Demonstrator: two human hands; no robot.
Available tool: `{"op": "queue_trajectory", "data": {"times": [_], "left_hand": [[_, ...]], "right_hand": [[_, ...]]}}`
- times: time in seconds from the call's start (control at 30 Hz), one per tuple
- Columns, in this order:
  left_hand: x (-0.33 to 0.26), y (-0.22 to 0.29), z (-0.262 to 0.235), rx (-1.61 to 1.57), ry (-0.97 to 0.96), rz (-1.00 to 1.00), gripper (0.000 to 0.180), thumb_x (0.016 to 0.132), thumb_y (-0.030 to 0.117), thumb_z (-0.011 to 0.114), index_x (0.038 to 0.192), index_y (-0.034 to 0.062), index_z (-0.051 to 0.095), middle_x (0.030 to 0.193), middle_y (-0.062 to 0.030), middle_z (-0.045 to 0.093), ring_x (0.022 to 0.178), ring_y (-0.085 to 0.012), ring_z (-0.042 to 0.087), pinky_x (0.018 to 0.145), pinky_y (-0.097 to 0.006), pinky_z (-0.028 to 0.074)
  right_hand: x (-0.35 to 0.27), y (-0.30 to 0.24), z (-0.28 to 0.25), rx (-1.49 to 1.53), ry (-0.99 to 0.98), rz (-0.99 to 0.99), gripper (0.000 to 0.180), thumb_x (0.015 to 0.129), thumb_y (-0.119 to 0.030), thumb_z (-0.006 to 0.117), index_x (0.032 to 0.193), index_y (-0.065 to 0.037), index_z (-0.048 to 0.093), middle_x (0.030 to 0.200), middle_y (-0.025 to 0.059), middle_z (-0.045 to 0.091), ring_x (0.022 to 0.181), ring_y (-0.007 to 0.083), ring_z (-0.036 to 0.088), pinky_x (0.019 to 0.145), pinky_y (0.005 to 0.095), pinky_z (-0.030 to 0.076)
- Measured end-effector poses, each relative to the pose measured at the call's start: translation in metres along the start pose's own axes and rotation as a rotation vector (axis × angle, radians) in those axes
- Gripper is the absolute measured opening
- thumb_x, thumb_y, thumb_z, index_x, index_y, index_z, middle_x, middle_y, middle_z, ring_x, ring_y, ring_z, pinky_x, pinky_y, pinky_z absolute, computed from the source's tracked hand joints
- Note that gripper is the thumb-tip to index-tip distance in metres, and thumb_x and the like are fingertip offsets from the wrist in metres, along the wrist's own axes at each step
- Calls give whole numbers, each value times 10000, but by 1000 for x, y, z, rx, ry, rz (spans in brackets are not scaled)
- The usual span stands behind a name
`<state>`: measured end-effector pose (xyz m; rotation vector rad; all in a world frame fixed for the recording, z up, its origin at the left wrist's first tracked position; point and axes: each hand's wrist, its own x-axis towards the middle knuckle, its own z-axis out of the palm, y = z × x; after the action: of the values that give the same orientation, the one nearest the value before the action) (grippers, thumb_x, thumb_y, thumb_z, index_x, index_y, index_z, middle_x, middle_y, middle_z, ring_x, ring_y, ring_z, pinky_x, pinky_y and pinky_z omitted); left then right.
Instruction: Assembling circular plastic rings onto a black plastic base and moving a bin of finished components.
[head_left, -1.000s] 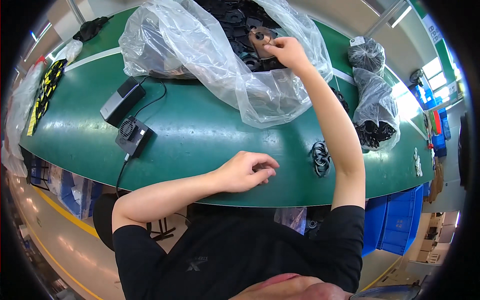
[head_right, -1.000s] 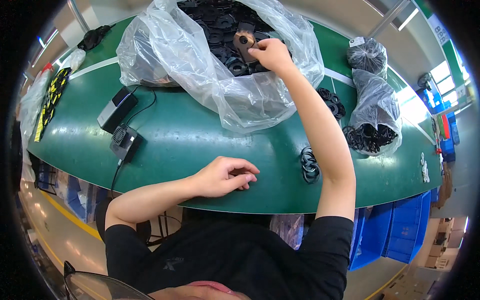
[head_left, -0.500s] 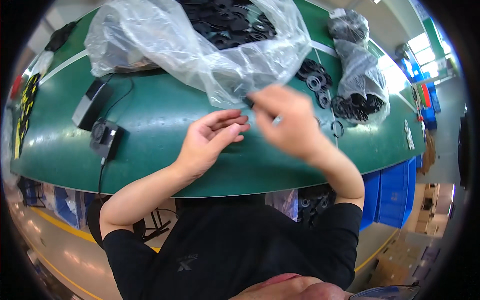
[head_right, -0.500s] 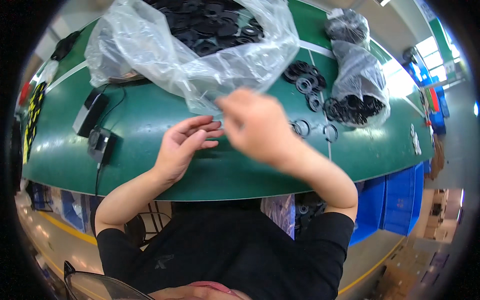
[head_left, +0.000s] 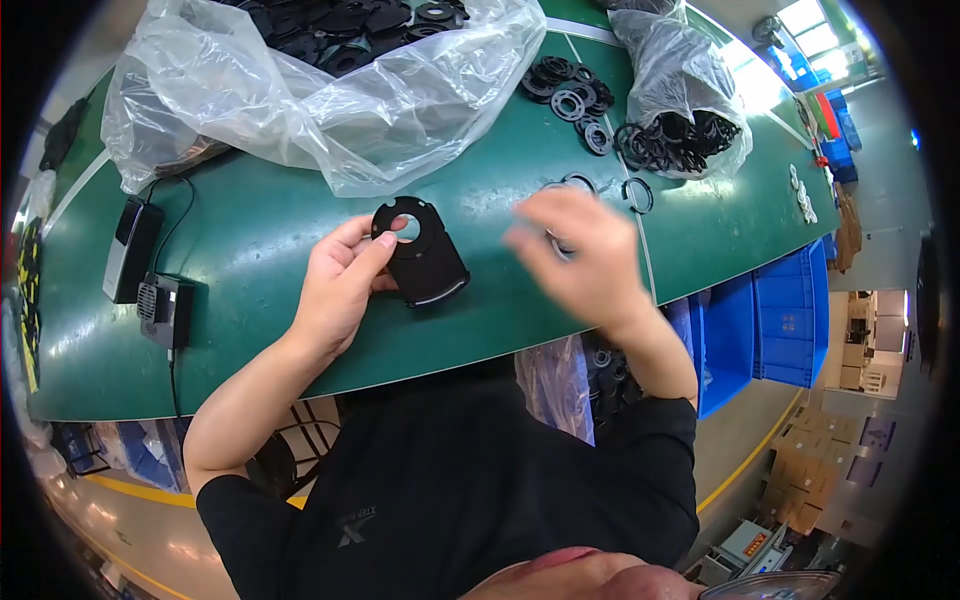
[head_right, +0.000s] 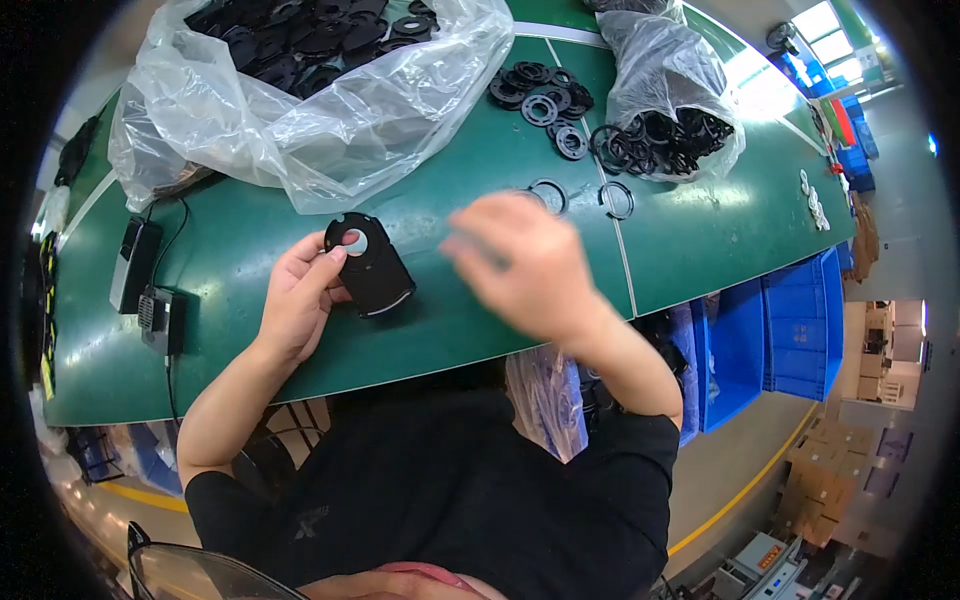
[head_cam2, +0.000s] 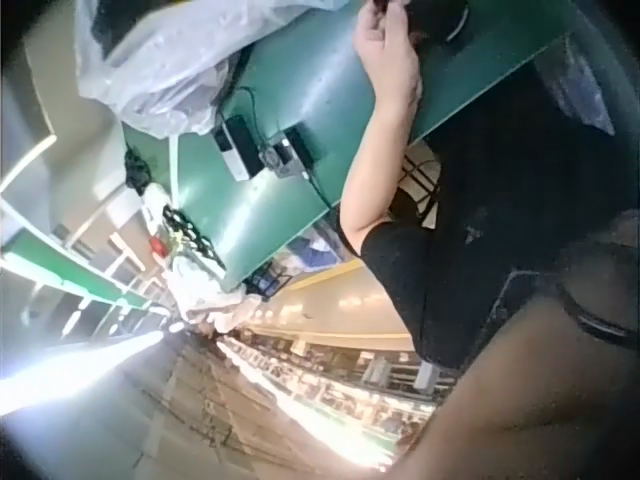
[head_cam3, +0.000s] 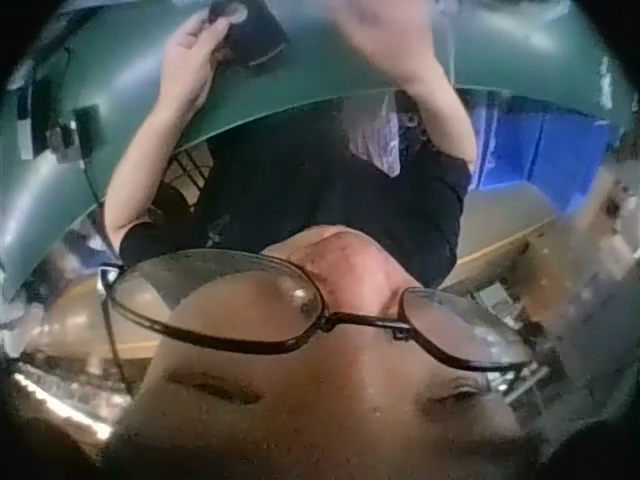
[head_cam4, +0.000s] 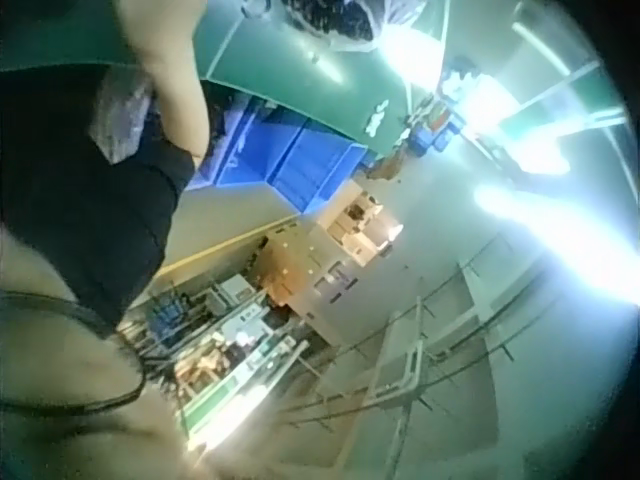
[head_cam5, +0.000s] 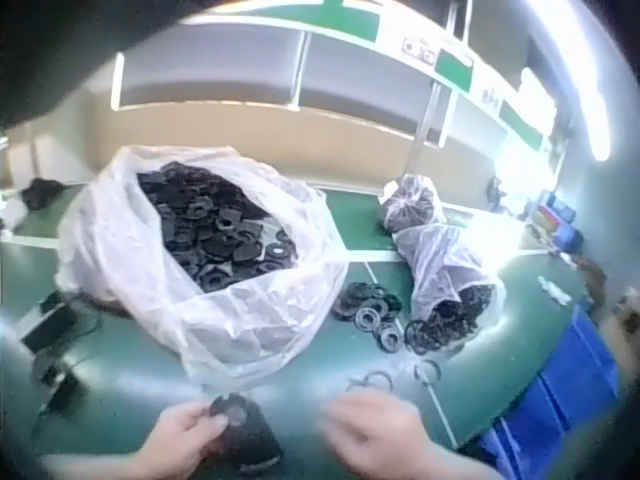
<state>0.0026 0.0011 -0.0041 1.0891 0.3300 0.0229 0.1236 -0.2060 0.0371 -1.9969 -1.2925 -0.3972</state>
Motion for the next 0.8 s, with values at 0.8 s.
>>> {"op": "queue_trajectory", "data": {"times": [0.8], "left_hand": [[2, -1, 6, 30, -145, -125, 300, 913, 166, 500, 1173, 17, 509, 1055, -61, 619, 893, -127, 607, 723, -259, 508]], "right_hand": [[12, 6, -16, 356, -121, 457, 76, 810, -33, 602, 819, 41, 614, 665, 75, 550, 575, 114, 494, 521, 245, 385]]}}
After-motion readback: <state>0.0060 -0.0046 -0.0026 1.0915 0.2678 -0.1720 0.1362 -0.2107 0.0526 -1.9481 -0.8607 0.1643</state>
